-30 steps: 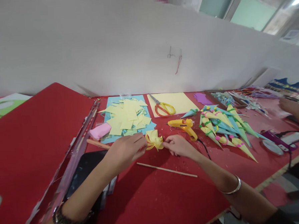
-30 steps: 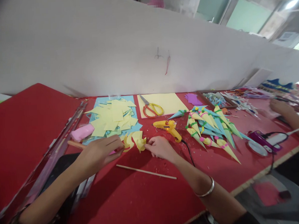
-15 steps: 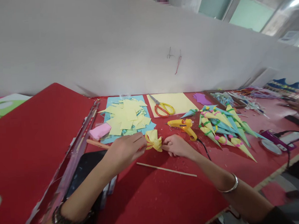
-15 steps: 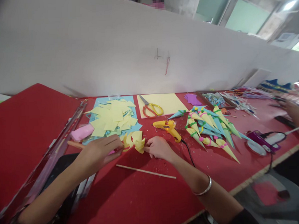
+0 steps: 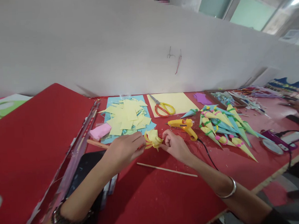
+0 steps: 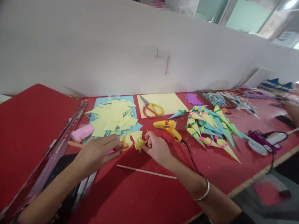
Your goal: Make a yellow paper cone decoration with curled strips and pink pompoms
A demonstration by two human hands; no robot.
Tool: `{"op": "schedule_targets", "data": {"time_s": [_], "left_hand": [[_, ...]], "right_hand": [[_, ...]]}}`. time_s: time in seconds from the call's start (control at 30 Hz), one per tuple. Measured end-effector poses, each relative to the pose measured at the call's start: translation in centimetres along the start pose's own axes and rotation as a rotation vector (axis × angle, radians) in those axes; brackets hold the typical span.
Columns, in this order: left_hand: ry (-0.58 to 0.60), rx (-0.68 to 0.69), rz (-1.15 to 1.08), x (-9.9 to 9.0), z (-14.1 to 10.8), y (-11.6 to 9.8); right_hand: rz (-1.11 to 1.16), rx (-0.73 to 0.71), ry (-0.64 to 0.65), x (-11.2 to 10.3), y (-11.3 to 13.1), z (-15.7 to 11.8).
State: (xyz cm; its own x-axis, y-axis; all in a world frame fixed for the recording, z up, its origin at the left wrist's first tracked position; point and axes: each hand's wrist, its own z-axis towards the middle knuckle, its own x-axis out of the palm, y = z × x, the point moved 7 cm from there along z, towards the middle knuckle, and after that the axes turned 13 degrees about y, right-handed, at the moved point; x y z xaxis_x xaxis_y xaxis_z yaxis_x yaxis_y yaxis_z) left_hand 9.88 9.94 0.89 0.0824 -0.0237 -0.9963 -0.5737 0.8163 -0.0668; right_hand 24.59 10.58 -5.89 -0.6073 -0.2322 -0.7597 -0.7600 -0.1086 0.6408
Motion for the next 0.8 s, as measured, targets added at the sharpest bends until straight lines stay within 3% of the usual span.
{"op": "schedule_targets", "data": {"time_s": [0.3, 0.43, 0.5, 0.63, 0.73, 0.8], "left_hand": [[0.013, -0.035, -0.02, 0.1, 0.0, 0.6], [-0.004, -0.029, -0.022, 0.0, -0.2, 0.7], [-0.012, -0.032, -0.022, -0.1, -0.2, 0.8], [-0.025, -0.036, -0.027, -0.3, -0.3, 0.8], [-0.051, -0.037, -0.045, -0.5, -0.3, 1.0], [-0.062, -0.035, -0.054, -0.6, -0.4, 1.1]], "right_hand": [[-0.015, -0.17, 0.01, 0.9, 0.6, 0.4], [-0.069, -0.259, -0.01, 0.1, 1.9, -0.3], [-0.269, -0.349, -0.083, -1.1, 3.2, -1.1], [-0.903, -0.58, -0.224, -2.7, 6.1, -2.8], [-1.116, -0.694, -0.25, -3.6, 7.0, -3.5], [-1.186, -0.724, -0.194, -3.4, 7.0, -3.6]]}}
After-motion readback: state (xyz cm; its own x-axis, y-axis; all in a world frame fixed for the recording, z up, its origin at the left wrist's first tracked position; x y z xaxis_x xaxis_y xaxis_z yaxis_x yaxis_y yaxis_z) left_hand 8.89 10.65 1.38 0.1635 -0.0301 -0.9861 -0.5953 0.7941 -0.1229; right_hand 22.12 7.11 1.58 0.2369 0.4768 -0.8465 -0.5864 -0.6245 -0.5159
